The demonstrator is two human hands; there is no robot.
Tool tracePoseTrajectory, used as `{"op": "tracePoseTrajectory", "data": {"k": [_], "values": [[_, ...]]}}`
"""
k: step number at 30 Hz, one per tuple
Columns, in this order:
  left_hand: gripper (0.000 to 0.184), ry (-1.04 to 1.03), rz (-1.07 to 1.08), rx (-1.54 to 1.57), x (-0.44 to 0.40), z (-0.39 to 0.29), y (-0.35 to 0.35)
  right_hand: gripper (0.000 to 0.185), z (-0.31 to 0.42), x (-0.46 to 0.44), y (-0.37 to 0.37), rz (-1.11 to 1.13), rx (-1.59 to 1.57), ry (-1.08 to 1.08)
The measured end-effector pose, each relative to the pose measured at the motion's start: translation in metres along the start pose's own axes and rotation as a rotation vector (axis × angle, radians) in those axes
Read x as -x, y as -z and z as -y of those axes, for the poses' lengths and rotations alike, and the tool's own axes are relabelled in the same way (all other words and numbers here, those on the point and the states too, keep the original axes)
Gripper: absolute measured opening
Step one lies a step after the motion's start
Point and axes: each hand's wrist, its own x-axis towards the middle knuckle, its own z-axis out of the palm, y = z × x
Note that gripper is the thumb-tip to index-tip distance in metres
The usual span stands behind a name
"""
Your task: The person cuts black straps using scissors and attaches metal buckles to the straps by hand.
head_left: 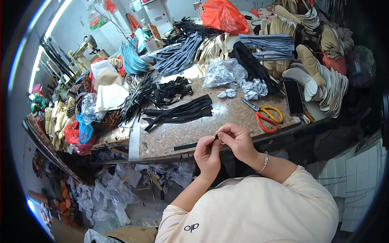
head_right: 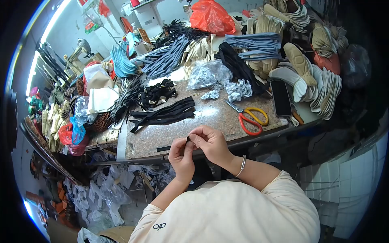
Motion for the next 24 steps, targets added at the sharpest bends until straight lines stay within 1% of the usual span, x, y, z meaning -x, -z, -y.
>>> {"op": "tracePoseTrajectory", "data": {"k": [1, 2, 6, 7, 11, 12, 16, 17, 21, 22, 24], "values": [[0.009, -0.082, 0.008, -0.093, 0.0, 0.002, -0.001, 0.012, 0.0, 0.0, 0.001, -0.002, 0.005, -0.007], [0.009, -0.08, 0.018, -0.091, -0.001, 0.001, -0.001, 0.012, -0.001, -0.001, 0.003, -0.013, 0.005, -0.005], [0.008, 0.396, -0.034, 0.408, -0.007, -0.005, -0.002, 0.014, -0.001, -0.005, 0.008, 0.023, -0.157, -0.229], [0.008, 0.389, -0.039, 0.409, -0.009, -0.007, -0.002, 0.014, -0.001, -0.005, 0.007, 0.031, -0.156, -0.227], [0.007, 0.479, -0.031, 0.558, -0.019, -0.015, 0.0, 0.012, 0.004, -0.006, 0.007, -0.011, -0.08, -0.174], [0.007, 0.472, -0.04, 0.563, -0.021, -0.015, 0.002, 0.012, 0.006, -0.007, 0.007, 0.0, -0.075, -0.174], [0.005, 0.575, 0.122, 0.444, -0.029, -0.012, 0.018, 0.011, 0.014, -0.012, 0.011, 0.02, 0.293, 0.055], [0.005, 0.57, 0.112, 0.448, -0.029, -0.012, 0.018, 0.011, 0.016, -0.013, 0.012, 0.032, 0.295, 0.054], [0.006, 0.345, 0.146, 0.146, -0.028, -0.014, 0.012, 0.01, 0.023, -0.016, 0.015, 0.114, 0.581, 0.287], [0.006, 0.347, 0.145, 0.146, -0.029, -0.013, 0.012, 0.01, 0.024, -0.017, 0.015, 0.115, 0.581, 0.284], [0.007, 0.166, 0.137, -0.099, -0.034, -0.009, 0.013, 0.01, 0.025, -0.023, 0.014, 0.105, 0.521, 0.212]]}}
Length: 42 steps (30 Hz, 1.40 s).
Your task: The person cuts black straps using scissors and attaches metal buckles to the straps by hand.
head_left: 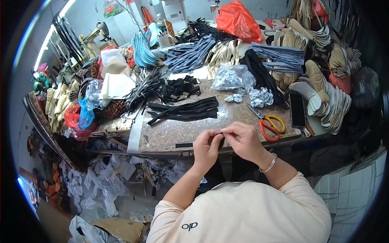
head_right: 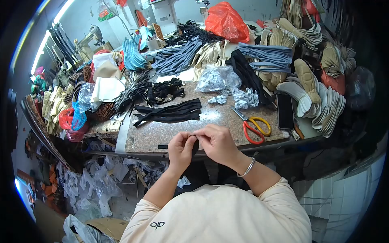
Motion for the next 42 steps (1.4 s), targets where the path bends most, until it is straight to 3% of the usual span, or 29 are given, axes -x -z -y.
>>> {"op": "tracePoseTrajectory", "data": {"k": [2, 5, 7, 13, 17, 22, 25, 27, 28, 29, 30, 32, 42], "values": [[0.007, -0.166, -0.04, -0.256, -0.008, 0.0, 0.002, 0.011, 0.002, -0.004, -0.003, 0.003, -0.066, -0.066], [0.011, -0.131, -0.085, -0.156, -0.031, -0.018, 0.001, 0.013, 0.006, -0.009, -0.021, -0.034, -0.335, -0.198], [0.013, -0.034, -0.204, 0.102, -0.042, -0.027, 0.0, 0.016, 0.006, -0.012, -0.03, -0.075, -0.606, -0.328], [0.015, 0.054, -0.243, 0.292, -0.038, -0.016, 0.006, 0.021, -0.02, 0.001, -0.038, 0.132, -0.714, -0.42], [0.016, 0.09, -0.327, 0.472, -0.057, -0.006, 0.026, 0.025, -0.037, 0.015, -0.032, 0.455, -0.645, -0.557], [0.017, 0.124, -0.456, 0.569, -0.068, -0.008, 0.037, 0.023, -0.039, 0.025, -0.026, 0.411, -0.642, -0.67], [0.018, 0.171, -0.399, 0.572, -0.059, -0.007, 0.033, 0.024, -0.021, 0.014, -0.017, 0.31, -0.43, -0.52], [0.018, 0.212, -0.339, 0.575, -0.054, -0.004, 0.03, 0.025, 0.018, -0.003, 0.008, 0.104, -0.416, -0.047], [0.018, 0.221, -0.346, 0.571, -0.052, -0.002, 0.032, 0.033, 0.044, -0.007, 0.024, 0.114, -0.732, 0.017], [0.018, 0.224, -0.333, 0.579, -0.051, 0.0, 0.033, 0.047, 0.064, -0.013, 0.038, 0.102, -0.757, 0.316], [0.018, 0.23, -0.319, 0.586, -0.049, 0.003, 0.035, 0.047, 0.085, -0.021, 0.056, 0.098, -0.766, 0.303], [0.018, 0.245, -0.278, 0.604, -0.045, 0.009, 0.034, 0.026, 0.11, -0.034, 0.086, -0.22, 0.13, 1.023], [0.018, 0.255, -0.286, 0.585, -0.04, 0.016, 0.035, 0.028, 0.102, -0.041, 0.08, -0.258, -0.003, 0.909]]}}
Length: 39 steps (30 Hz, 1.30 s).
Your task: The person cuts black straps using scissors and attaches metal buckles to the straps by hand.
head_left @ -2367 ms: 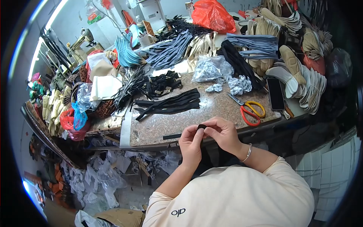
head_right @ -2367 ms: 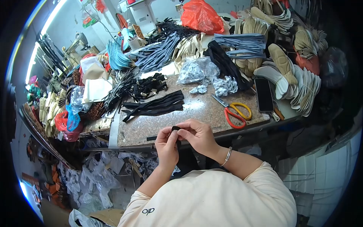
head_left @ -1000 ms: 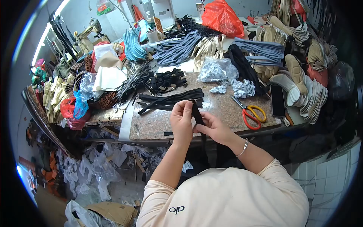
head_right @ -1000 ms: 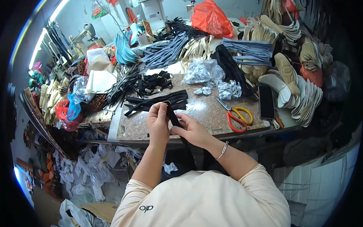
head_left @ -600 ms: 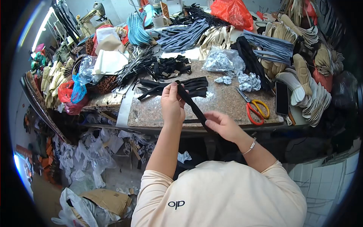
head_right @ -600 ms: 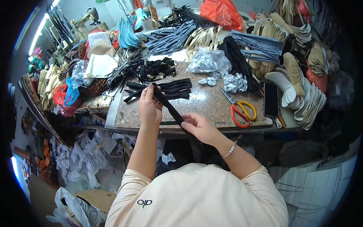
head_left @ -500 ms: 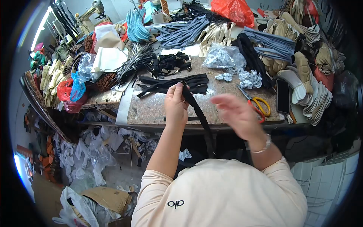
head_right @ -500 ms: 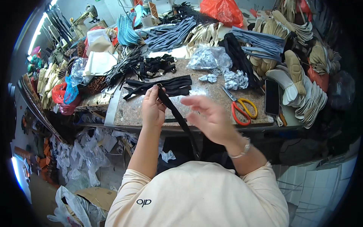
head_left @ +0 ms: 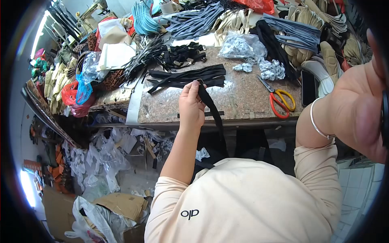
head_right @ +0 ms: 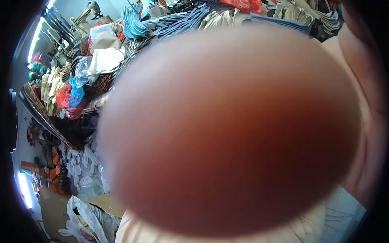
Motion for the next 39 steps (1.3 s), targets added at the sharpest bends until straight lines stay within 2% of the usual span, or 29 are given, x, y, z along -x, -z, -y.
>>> {"op": "tracePoseTrajectory", "data": {"k": [8, 10, 11, 12, 14, 15, 17, 20, 25, 27, 31, 36, 39], "values": [[0.019, -0.008, 0.014, -0.013, 0.006, -0.007, -0.011, 0.029, -0.012, -0.004, -0.016, -0.029, -0.065, -0.073], [0.019, -0.021, 0.019, -0.012, 0.007, -0.011, -0.015, 0.032, -0.041, 0.053, -0.058, -0.11, 0.041, -0.337], [0.019, -0.027, 0.017, -0.006, 0.007, -0.012, -0.017, 0.053, -0.05, 0.085, -0.075, -0.005, 0.018, -0.549], [0.019, -0.043, 0.012, -0.015, 0.006, -0.014, -0.02, 0.037, -0.048, 0.108, -0.091, 0.086, 0.014, -0.743], [0.02, -0.077, 0.001, -0.042, 0.002, -0.017, -0.026, 0.022, -0.049, 0.146, -0.11, 0.163, -0.464, -1.34], [0.02, -0.091, -0.003, -0.06, -0.002, -0.02, -0.028, 0.018, -0.048, 0.162, -0.115, 0.142, -0.635, -1.393], [0.02, -0.13, -0.024, -0.076, -0.017, -0.025, -0.025, 0.019, -0.037, 0.161, -0.11, 0.352, -0.528, -1.419], [0.019, -0.216, -0.095, -0.131, -0.044, -0.032, -0.001, 0.017, -0.019, 0.172, -0.102, 0.321, -0.673, -1.531], [0.021, -0.209, -0.153, -0.178, -0.087, -0.035, 0.039, 0.016, 0.01, 0.197, -0.071, 0.38, -0.735, -1.721], [0.022, -0.239, -0.157, -0.202, -0.096, -0.04, 0.036, 0.016, 0.022, 0.194, -0.063, 0.334, -0.656, -1.843], [0.026, -0.265, -0.164, -0.281, -0.107, -0.037, 0.018, 0.016, 0.022, 0.205, -0.057, 0.227, -0.622, -1.753], [0.025, -0.29, -0.106, -0.263, -0.124, -0.036, -0.007, 0.016, 0.018, 0.202, -0.051, 0.205, -0.539, -1.775], [0.026, -0.245, -0.075, -0.265, -0.144, -0.041, -0.029, 0.016, 0.015, 0.215, -0.053, -0.219, -0.731, -1.819]]}}
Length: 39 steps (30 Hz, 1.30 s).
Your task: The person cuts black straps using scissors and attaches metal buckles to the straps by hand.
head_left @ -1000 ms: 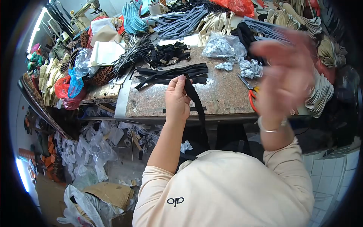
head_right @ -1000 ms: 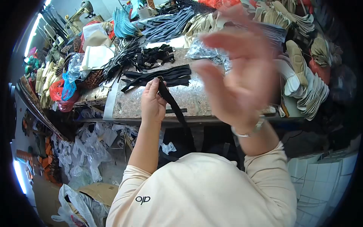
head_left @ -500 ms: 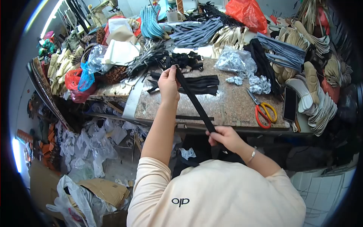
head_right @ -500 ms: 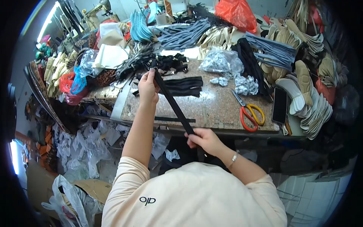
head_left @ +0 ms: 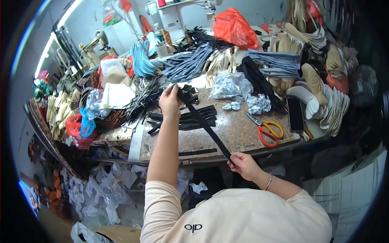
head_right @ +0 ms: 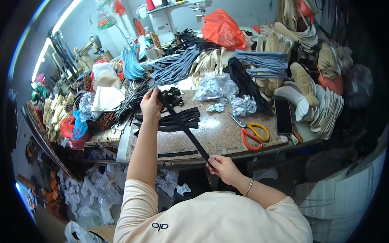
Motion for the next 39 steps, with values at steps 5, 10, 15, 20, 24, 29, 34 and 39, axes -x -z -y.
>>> {"op": "tracePoseTrajectory", "data": {"k": [5, 10, 15, 20, 24, 29, 34, 39], "values": [[0.029, -0.024, -0.059, -0.07, -0.029, -0.015, -0.023, 0.013, 0.028, -0.011, -0.016, -0.048, 0.253, 0.233], [0.025, -0.161, -0.222, -0.313, -0.046, -0.011, -0.021, 0.009, 0.036, -0.003, -0.025, 0.01, 0.643, 0.393], [0.021, -0.172, -0.347, -0.513, -0.053, 0.014, -0.008, 0.005, 0.035, 0.01, -0.028, 0.018, 0.777, 0.493], [0.026, -0.08, -0.241, -0.005, -0.059, 0.043, 0.04, 0.008, 0.07, -0.014, 0.007, -0.176, 0.802, 0.619], [0.034, 0.154, 0.167, 0.432, 0.04, 0.013, 0.066, 0.024, 0.159, -0.048, 0.02, -0.257, 0.39, 0.694], [0.029, 0.284, 0.508, 0.091, 0.113, 0.015, 0.064, 0.02, 0.23, -0.054, -0.008, -0.162, 0.506, 0.854], [0.04, -0.016, 0.596, -0.154, 0.134, -0.011, -0.033, 0.013, 0.233, -0.058, -0.062, 0.07, 0.835, 0.751], [0.026, -0.036, 0.56, 0.005, 0.136, -0.026, -0.059, 0.011, 0.249, -0.051, -0.082, 0.202, 0.929, 0.708]]}}
